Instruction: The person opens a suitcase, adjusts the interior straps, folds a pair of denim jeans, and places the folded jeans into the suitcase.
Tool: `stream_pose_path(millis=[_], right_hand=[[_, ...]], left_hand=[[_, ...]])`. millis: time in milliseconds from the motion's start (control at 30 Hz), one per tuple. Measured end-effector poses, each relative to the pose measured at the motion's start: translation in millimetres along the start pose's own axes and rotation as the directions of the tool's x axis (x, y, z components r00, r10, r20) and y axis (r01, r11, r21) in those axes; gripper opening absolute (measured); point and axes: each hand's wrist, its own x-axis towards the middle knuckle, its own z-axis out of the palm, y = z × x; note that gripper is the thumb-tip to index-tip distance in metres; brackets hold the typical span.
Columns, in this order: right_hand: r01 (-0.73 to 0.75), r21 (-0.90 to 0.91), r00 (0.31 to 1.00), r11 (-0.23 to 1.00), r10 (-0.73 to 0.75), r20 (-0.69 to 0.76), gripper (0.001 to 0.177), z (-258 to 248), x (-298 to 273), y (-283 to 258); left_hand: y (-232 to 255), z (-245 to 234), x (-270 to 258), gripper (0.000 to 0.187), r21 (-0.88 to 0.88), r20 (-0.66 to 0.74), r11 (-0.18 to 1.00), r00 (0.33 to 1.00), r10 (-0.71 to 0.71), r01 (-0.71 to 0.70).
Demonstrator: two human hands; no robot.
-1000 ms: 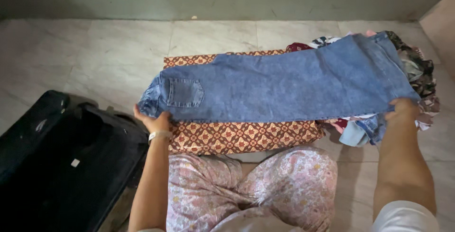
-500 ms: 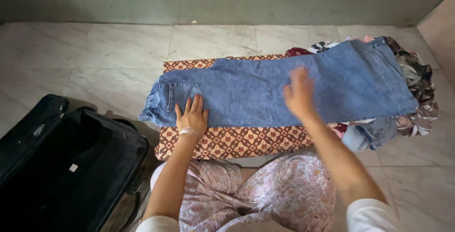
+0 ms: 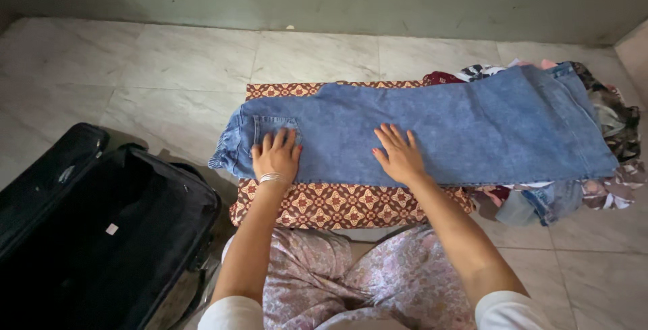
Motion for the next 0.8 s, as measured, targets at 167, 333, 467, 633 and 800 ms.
stream_pose_path(millis=[167,333,467,633,800], right_hand=[[-0.068,-0.079,0.976,0.995,0.083,0.203,0.066,-30.9,1.9,3.8],[-0.28,-0.089,0.93,0.956,0.293,0.221,0.071,-51.7,-18.0,49.4],[-0.417,-0.027,0.896,0.909,0.415,0.158,0.075,-32.8,-40.9,114.6],[-0.555,-0.047,0.831,0.831,0.556,0.013,0.063,-18.2,-61.3,154.8],[-0.206,0.136,0.909,0.969,0.241,-0.339,0.03,-26.9,-28.0,71.7]], left_hand=[[-8.4,-22.1,3.3,0.071,0.228,0.235,0.971,0.963,-0.13,0.075],[-36.6,-6.3,-2.9,0.076,0.161,0.062,0.977,0.987,-0.149,0.137],[-51.7,4.2,-5.9,0.081,0.107,0.022,0.979,0.984,-0.179,0.176],[-39.6,-10.8,-19.0,0.079,0.296,-0.023,0.931,0.976,-0.217,0.214],[27.5,-8.6,2.3,0.063,0.263,0.01,0.964,1.0,0.028,-0.029]])
